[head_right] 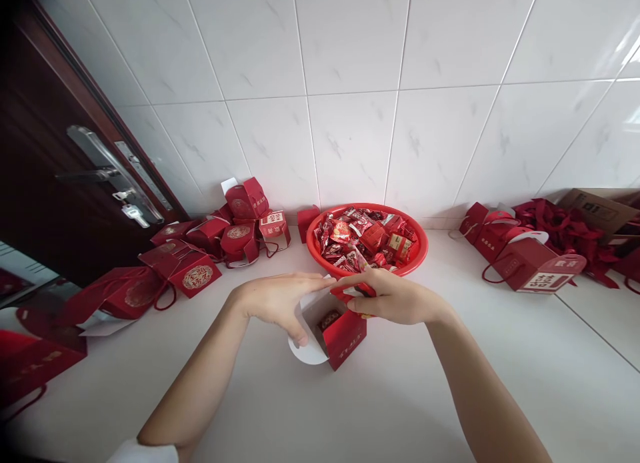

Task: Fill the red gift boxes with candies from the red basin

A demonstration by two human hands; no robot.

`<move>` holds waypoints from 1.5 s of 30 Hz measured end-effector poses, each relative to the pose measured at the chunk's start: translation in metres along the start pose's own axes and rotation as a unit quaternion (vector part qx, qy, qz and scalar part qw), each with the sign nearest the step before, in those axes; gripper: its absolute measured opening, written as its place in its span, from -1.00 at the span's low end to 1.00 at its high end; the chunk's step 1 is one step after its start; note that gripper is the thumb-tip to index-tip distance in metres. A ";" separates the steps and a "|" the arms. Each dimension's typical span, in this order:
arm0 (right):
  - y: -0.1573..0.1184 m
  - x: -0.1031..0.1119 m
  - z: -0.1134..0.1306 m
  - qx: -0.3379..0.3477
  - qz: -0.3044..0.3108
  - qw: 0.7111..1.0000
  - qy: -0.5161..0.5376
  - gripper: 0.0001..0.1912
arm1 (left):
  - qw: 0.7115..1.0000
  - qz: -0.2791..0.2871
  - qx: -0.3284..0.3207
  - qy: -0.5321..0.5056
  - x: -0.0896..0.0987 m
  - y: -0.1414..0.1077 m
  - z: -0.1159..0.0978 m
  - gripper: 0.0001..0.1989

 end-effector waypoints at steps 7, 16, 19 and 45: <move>-0.019 0.000 0.014 0.019 0.135 0.990 0.019 -0.68 | 1.000 -0.011 0.015 0.021 -0.003 0.000 0.002 0.17; -0.013 -0.006 0.005 -0.094 0.106 0.988 -0.067 -0.78 | 1.000 0.009 0.011 0.005 -0.006 0.006 0.002 0.23; -0.010 -0.009 0.003 -0.091 0.121 0.986 -0.077 -0.86 | 1.000 0.015 0.012 0.002 -0.008 0.007 0.004 0.24; 0.009 -0.017 0.026 0.038 -0.166 0.985 0.024 -0.82 | 0.988 -0.036 -0.062 -0.140 -0.006 0.013 -0.003 -0.28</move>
Point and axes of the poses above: each hand's wrist, its own y-axis towards the middle knuckle, its own x-axis out of the back of the hand, z = x × y, the point moved 4 cm from there along y, towards the middle knuckle, and after that the axes turned 8 degrees about -x, right-handed, at the moved point
